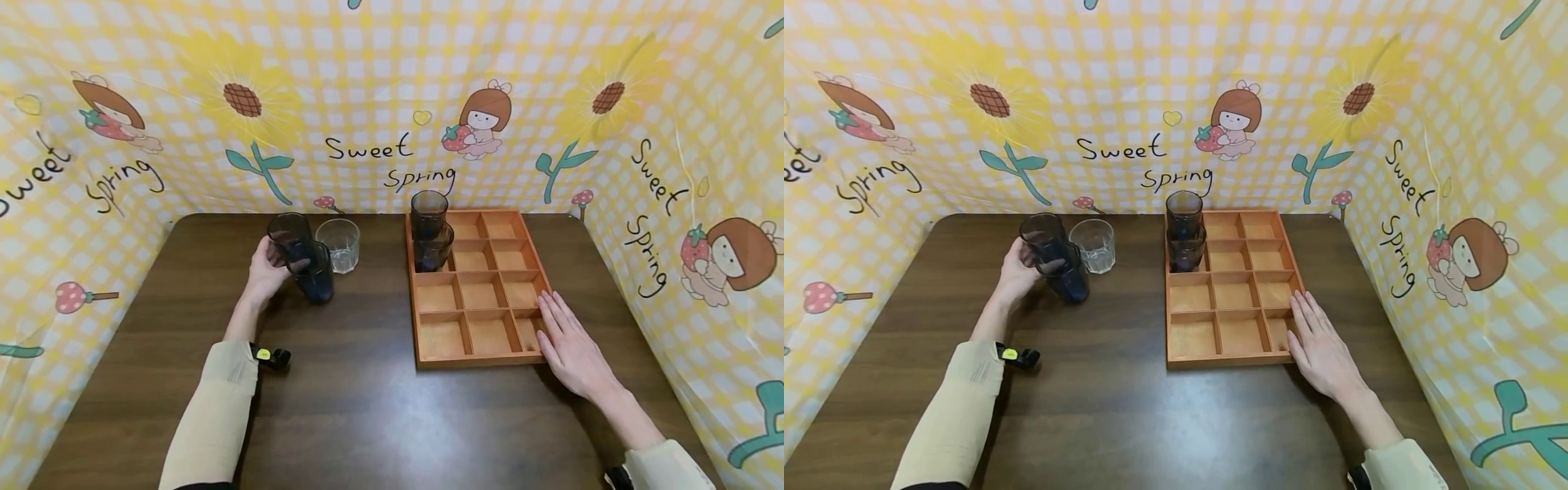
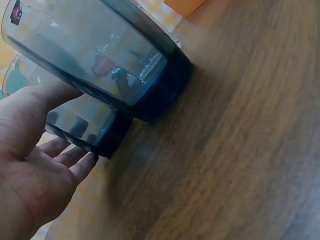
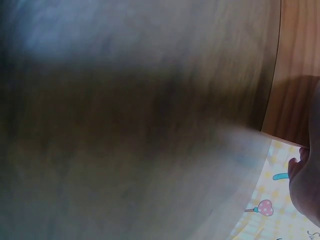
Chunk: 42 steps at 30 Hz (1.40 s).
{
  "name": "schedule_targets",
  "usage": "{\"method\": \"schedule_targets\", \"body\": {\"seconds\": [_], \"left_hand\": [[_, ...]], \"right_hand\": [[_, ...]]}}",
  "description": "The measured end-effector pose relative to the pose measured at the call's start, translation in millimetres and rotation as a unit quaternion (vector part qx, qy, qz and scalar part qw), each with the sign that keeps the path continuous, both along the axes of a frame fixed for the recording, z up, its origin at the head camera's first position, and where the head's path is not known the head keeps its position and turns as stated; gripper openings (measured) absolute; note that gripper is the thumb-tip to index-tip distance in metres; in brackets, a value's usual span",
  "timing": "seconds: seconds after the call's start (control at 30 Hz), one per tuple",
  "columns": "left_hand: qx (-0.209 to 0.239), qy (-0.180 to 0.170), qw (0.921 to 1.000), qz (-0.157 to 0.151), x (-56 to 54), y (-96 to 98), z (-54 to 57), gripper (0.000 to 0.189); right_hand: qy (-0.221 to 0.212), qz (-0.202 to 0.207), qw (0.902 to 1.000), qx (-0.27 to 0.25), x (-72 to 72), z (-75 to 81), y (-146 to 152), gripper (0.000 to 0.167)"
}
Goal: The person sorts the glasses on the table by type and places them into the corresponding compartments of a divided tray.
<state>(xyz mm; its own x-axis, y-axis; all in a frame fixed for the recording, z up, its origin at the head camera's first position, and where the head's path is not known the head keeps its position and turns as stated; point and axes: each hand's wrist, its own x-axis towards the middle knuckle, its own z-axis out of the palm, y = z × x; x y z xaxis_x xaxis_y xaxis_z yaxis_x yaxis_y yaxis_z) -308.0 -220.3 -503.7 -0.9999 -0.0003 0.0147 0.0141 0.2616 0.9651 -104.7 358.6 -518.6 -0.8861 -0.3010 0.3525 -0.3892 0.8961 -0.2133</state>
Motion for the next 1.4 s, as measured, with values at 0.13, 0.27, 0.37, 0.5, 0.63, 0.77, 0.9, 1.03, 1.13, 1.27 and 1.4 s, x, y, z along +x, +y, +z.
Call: {"method": "schedule_targets", "body": {"seconds": [0.13,0.27,0.37,0.5,0.63,0.77,0.9,1.03,1.13,1.27,1.4], "left_hand": [[0.013,0.002,0.9994,0.033,3.5,-2.2,0.1,0.073],[0.029,0.004,0.9974,0.066,8.6,-2.0,0.7,0.070],[0.040,-0.002,0.9956,0.085,13.1,-1.0,2.6,0.070],[0.043,-0.017,0.9932,0.107,20.9,0.1,6.3,0.068],[0.044,-0.017,0.9922,0.115,27.2,-0.8,7.1,0.067],[0.054,-0.008,0.9908,0.124,32.1,-2.4,5.0,0.066],[0.059,-0.019,0.9883,0.139,39.8,-4.2,6.8,0.066],[0.059,-0.028,0.9873,0.144,51.2,-5.9,12.6,0.065],[0.058,-0.021,0.9876,0.144,59.1,-7.8,15.6,0.065],[0.049,-0.022,0.9880,0.145,67.7,-11.2,16.9,0.066],[0.037,-0.041,0.9873,0.149,75.3,-14.6,16.8,0.070]], "right_hand": [[-0.003,0.002,1.0000,0.001,-0.4,0.9,-3,0.065],[0.001,0.004,1.0000,-0.003,1.0,-0.6,-4,0.064],[0.008,0.004,0.9999,-0.007,1.7,-1.0,-4,0.064],[0.010,0.003,0.9999,-0.009,2.1,-0.8,-4,0.065],[0.012,0.004,0.9999,-0.005,2.1,-1.6,-3,0.064],[0.018,0.006,0.9998,0.000,1.5,-1.8,-3,0.064],[0.018,0.006,0.9998,0.001,0.7,-2.2,-3,0.064],[0.013,0.004,0.9999,0.000,0.2,-2.5,-2,0.064],[0.012,0.003,0.9999,-0.001,0.0,-2.1,0,0.064],[0.013,0.003,0.9999,-0.002,-0.8,-1.3,0,0.064],[0.011,0.005,0.9999,-0.004,-2.3,-1.0,0,0.064]]}}
